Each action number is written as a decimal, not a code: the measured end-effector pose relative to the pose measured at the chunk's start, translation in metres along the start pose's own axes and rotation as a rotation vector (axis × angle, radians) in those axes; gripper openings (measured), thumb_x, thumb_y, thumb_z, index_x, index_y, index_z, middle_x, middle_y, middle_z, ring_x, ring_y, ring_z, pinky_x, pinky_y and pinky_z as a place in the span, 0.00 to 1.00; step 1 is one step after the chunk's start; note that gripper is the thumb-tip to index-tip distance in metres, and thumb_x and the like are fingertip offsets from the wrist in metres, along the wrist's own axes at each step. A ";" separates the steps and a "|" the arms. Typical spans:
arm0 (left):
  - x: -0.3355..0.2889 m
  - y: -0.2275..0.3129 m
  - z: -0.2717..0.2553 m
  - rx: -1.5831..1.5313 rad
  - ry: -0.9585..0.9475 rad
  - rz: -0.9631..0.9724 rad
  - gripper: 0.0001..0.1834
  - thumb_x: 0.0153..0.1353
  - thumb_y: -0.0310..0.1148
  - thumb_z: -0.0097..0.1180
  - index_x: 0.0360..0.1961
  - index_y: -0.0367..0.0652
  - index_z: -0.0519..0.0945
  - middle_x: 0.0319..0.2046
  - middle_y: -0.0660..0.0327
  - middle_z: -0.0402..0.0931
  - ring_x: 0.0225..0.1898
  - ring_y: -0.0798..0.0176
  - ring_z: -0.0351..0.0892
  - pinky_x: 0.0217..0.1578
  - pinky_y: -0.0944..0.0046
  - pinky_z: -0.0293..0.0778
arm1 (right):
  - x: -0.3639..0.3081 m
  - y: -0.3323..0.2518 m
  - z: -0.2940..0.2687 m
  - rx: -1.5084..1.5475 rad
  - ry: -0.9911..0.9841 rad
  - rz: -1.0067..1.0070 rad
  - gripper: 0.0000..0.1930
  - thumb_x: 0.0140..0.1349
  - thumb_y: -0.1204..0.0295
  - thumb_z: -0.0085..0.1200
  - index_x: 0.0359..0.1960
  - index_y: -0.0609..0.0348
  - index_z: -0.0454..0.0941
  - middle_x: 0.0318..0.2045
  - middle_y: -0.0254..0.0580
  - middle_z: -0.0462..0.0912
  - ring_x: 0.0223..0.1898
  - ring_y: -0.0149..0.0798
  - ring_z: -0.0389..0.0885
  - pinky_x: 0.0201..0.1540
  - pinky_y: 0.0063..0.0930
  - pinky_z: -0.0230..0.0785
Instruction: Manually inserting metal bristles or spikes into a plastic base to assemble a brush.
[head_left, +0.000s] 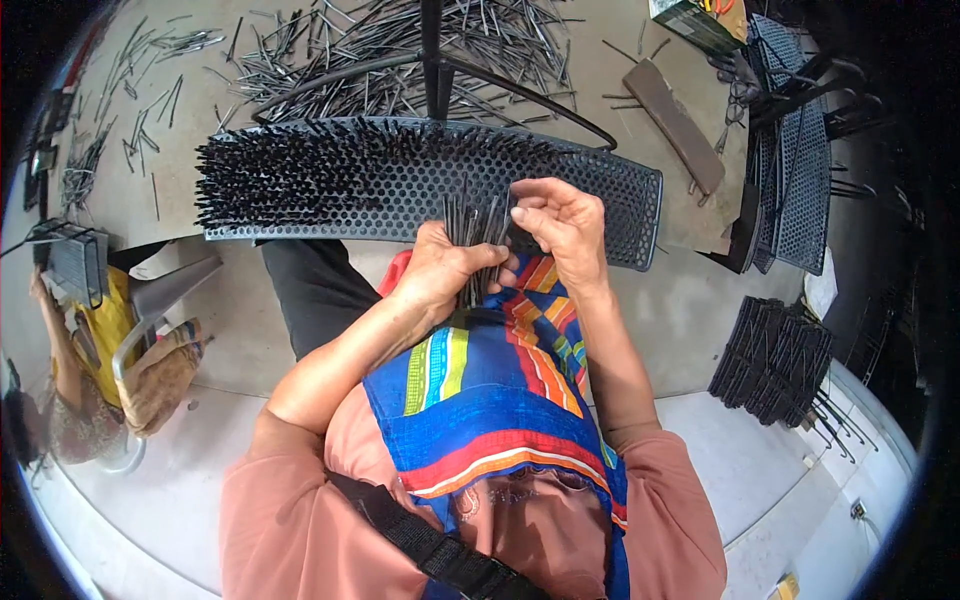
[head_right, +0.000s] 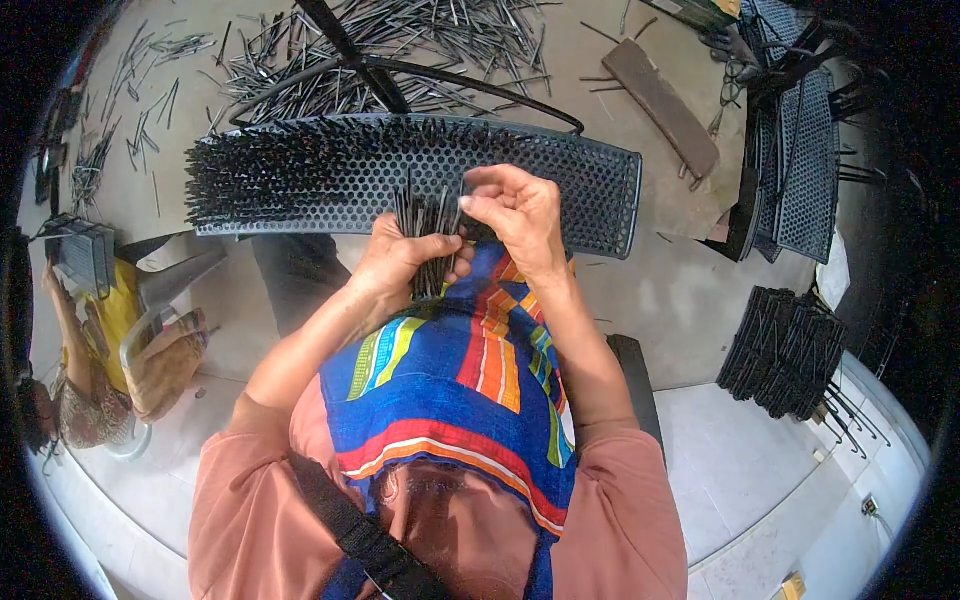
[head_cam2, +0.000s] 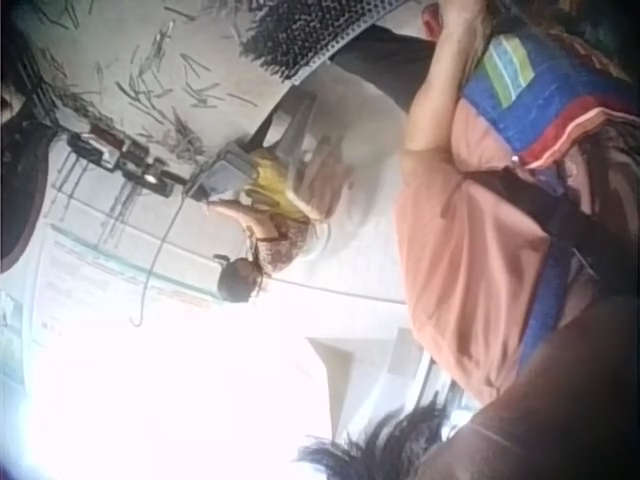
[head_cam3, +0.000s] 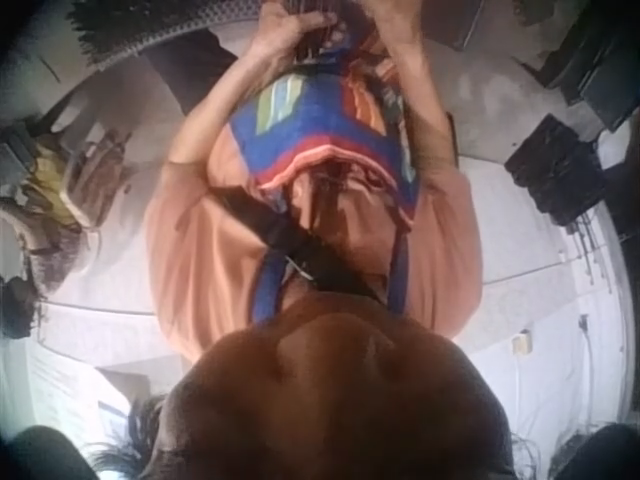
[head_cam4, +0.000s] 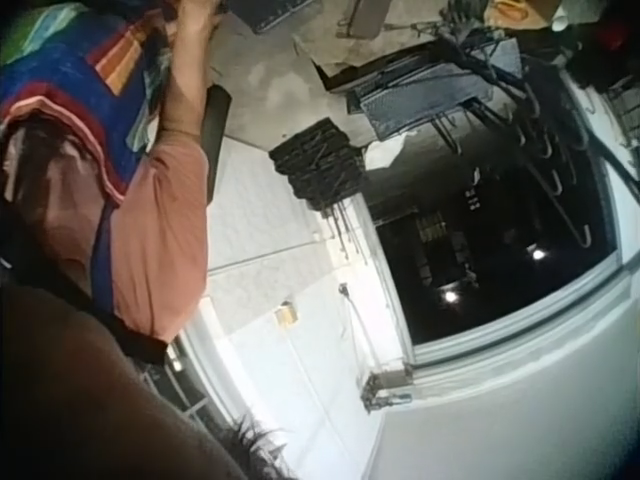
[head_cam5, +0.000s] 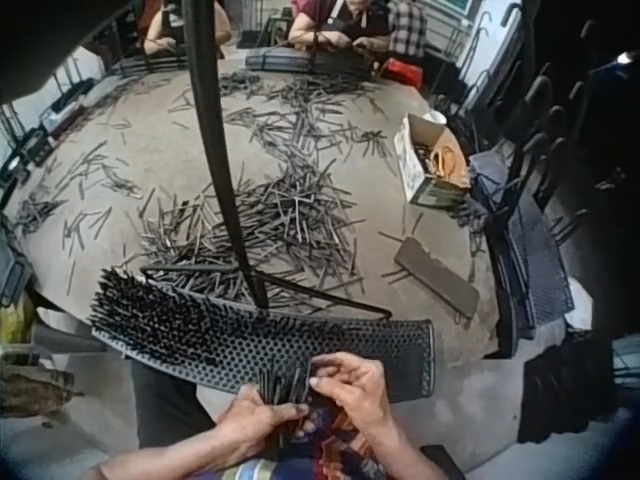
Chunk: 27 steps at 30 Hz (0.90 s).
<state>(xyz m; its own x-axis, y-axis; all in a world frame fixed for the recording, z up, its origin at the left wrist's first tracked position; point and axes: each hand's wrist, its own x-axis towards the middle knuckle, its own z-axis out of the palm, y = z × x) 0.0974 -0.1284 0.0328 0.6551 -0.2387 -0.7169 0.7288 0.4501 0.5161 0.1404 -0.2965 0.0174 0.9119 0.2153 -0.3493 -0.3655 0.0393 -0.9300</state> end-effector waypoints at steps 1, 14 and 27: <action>-0.002 0.002 0.001 0.015 0.011 -0.026 0.06 0.58 0.19 0.55 0.37 0.34 0.80 0.27 0.55 0.82 0.24 0.65 0.83 0.22 0.69 0.79 | 0.002 0.004 0.002 0.056 0.025 0.024 0.10 0.54 0.78 0.64 0.39 0.65 0.82 0.25 0.34 0.82 0.17 0.17 0.66 0.17 0.12 0.53; -0.009 -0.002 -0.008 -0.037 0.056 0.046 0.04 0.59 0.20 0.57 0.36 0.36 0.81 0.27 0.58 0.81 0.22 0.66 0.81 0.22 0.69 0.78 | 0.000 0.006 0.009 0.081 -0.136 0.236 0.04 0.52 0.81 0.62 0.31 0.64 0.82 0.21 0.31 0.79 0.15 0.18 0.64 0.18 0.13 0.52; -0.023 -0.015 -0.036 -0.055 0.052 -0.049 0.08 0.57 0.17 0.53 0.39 0.32 0.79 0.30 0.54 0.82 0.28 0.61 0.84 0.28 0.65 0.82 | 0.005 0.007 0.013 0.169 0.216 -0.152 0.04 0.57 0.80 0.61 0.34 0.63 0.81 0.20 0.29 0.76 0.15 0.19 0.64 0.17 0.14 0.52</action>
<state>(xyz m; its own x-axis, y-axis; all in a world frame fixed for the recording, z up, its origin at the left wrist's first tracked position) 0.0644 -0.0990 0.0252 0.6062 -0.2171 -0.7651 0.7470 0.4856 0.4540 0.1403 -0.2825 0.0107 0.9705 -0.0176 -0.2406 -0.2310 0.2203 -0.9477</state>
